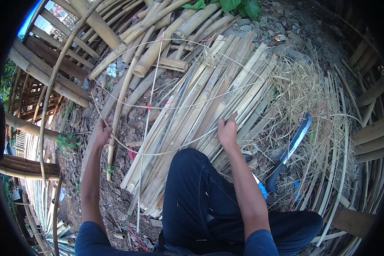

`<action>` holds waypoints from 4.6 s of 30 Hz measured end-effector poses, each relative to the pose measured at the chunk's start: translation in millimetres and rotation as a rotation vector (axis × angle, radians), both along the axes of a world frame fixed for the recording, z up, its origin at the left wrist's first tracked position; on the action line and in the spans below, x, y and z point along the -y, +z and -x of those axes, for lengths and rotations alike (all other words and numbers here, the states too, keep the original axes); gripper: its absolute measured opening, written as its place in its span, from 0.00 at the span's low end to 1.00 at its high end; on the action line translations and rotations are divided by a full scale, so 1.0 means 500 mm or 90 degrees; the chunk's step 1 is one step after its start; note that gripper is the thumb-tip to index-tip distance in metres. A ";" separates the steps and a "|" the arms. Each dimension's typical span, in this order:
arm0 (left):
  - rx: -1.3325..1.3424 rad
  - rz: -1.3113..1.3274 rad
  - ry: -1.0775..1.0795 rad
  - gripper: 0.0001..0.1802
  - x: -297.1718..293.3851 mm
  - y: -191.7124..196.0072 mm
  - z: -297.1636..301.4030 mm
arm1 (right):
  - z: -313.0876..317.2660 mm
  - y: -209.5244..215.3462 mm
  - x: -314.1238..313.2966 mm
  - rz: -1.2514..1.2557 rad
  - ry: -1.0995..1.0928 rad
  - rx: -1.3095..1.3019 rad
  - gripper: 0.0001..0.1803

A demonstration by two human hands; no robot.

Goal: The person is preparing bamboo strips by trimming and smoothing them with a machete and a utility knife to build a kite frame.

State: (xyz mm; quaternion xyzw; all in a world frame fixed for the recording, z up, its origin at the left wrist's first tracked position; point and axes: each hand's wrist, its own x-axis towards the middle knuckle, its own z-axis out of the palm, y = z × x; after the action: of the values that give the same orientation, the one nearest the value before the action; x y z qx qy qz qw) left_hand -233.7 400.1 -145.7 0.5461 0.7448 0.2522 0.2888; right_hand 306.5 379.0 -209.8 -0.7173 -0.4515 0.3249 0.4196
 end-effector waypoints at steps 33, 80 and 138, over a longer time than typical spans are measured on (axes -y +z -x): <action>-0.012 0.008 -0.021 0.29 -0.023 0.031 -0.033 | -0.019 -0.033 -0.004 -0.004 -0.009 -0.009 0.36; -0.008 -0.021 -0.028 0.27 -0.062 0.012 -0.019 | -0.035 -0.027 -0.053 0.040 0.000 -0.001 0.37; -0.021 -0.046 -0.039 0.23 -0.062 0.006 -0.019 | -0.044 0.007 -0.072 0.043 0.040 0.047 0.41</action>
State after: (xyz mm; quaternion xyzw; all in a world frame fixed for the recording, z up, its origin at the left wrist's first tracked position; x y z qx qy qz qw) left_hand -224.2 431.0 -142.8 0.5830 0.7227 0.2608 0.2642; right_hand 328.5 414.9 -206.1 -0.7281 -0.4776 0.3261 0.3680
